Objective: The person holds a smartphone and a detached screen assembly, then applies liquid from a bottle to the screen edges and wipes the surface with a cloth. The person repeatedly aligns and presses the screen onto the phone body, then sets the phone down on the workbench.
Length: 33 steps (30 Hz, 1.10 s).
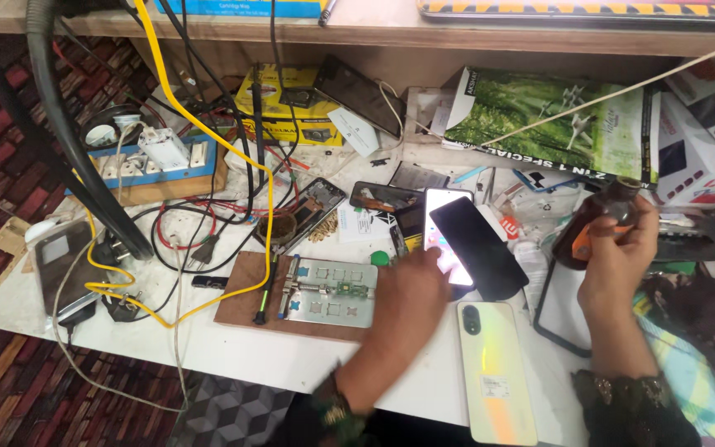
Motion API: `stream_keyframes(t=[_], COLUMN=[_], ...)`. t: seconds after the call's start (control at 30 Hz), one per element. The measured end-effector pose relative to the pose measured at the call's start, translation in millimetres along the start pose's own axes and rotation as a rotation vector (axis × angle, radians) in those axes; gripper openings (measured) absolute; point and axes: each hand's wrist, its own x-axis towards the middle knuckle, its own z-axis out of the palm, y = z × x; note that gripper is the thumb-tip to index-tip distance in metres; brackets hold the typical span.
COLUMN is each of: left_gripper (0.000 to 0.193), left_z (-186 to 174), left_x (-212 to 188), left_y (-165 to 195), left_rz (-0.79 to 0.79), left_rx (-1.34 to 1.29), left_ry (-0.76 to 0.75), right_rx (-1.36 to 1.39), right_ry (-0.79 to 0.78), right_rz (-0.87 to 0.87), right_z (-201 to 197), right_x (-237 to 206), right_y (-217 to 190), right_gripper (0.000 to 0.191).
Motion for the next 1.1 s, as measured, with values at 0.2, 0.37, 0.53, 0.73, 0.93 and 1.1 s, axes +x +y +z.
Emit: stream_keyframes(t=[0.2,0.37,0.53,0.73,0.93,1.1], left_gripper=[0.071,0.104,0.112,0.11,0.104,0.104], left_z=[22,33,51,69,70,63], left_x=[-71,-71,-59,-57,-61,-60], left_y=[71,86,101,103,102,103], left_rz=[-0.163,-0.265,-0.353,-0.373,-0.421,-0.391], left_rx=[0.105,0.323,0.322,0.406,0.28,0.28], left_ry=[-0.273,-0.478,-0.665,-0.631,-0.377,-0.316], right_rx=[-0.043,-0.096,-0.123,-0.086,-0.088,-0.101], right_ry=[-0.053,-0.031,-0.05,-0.099,-0.052,0.044], right_rz=[-0.13,-0.073,-0.057,-0.144,-0.142,-0.164], right_z=[1,11,20,30,27,19], right_x=[4,2,0,-1,2,8], right_y=[8,-2,-15,-25,-33,-36], right_gripper=[0.037,0.043,0.047,0.051,0.055,0.061])
